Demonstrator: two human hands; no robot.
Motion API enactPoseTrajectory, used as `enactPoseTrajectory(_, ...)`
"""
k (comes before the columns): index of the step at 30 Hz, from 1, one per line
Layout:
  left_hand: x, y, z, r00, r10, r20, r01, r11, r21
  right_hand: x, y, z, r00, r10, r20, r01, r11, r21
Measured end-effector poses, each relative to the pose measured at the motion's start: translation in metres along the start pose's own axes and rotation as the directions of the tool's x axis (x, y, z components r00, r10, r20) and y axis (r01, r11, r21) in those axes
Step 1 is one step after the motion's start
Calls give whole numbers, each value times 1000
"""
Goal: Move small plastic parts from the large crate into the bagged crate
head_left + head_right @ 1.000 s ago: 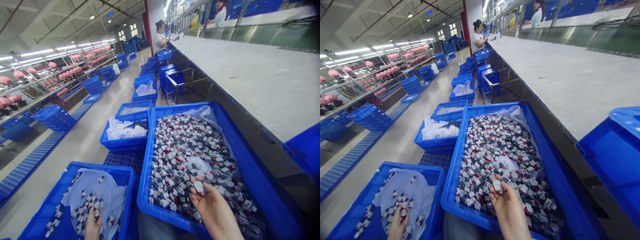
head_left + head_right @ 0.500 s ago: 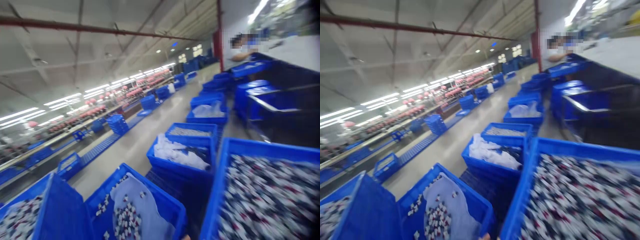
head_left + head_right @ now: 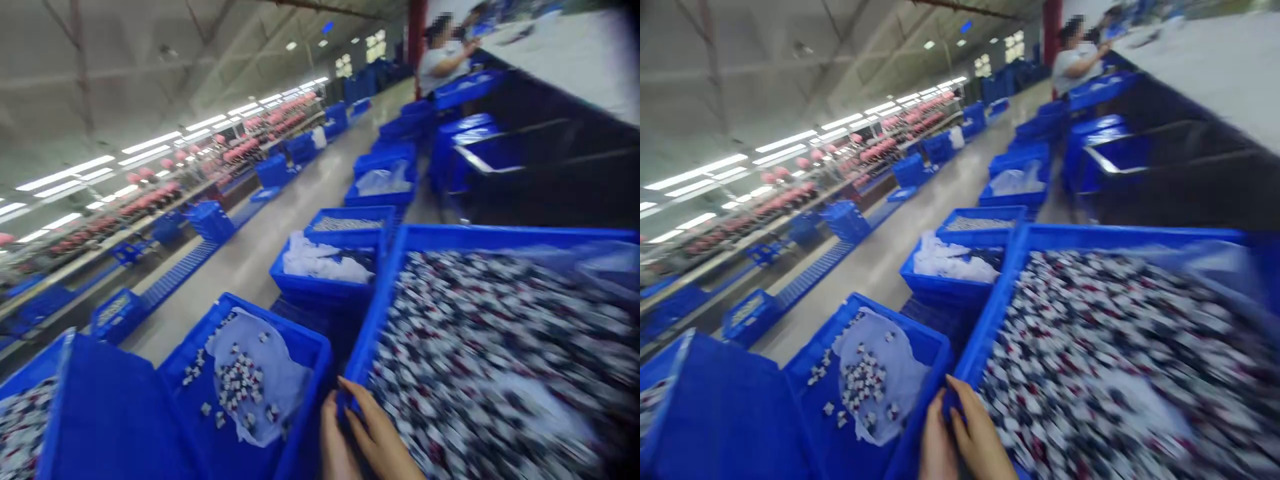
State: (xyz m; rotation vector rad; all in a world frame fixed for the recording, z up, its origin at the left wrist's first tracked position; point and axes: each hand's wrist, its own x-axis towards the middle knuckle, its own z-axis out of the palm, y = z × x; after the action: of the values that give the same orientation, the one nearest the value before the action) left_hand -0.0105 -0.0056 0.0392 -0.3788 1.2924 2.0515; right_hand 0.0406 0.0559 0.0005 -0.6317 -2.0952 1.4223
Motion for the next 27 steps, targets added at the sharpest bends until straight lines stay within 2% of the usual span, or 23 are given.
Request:
enactPoseTrajectory(3,-2,-7,-10,994,-107,1,107,994,20,4,-1,-18,997,82,16,-81,995,-63)
enactPoseTrajectory(5,0,-2,-15,990,-139,-8,139,990,27,11,3,-38,992,126,-29,-129,980,-151)
enactPoseTrajectory(7,3,2,-19,988,-153,-27,154,988,34,16,10,-57,991,135,-24,-137,955,-263)
enactPoseTrajectory(10,4,4,-24,983,-166,-73,170,984,48,18,21,-72,987,99,125,-35,899,-436)
enactPoseTrajectory(13,3,3,-26,980,-168,-102,174,983,54,18,27,-71,949,57,312,127,833,-539)
enactPoseTrajectory(15,1,3,-25,982,-158,-104,165,985,55,18,31,-68,919,50,392,205,788,-581)
enactPoseTrajectory(18,-1,8,-23,985,-143,-98,149,987,59,21,35,-69,888,64,455,271,726,-632)
enactPoseTrajectory(23,-2,20,-22,987,-115,-111,123,990,63,20,33,-83,835,109,539,361,631,-687)
enactPoseTrajectory(27,0,23,-23,986,-92,-138,102,993,66,16,33,-91,818,168,549,378,563,-735)
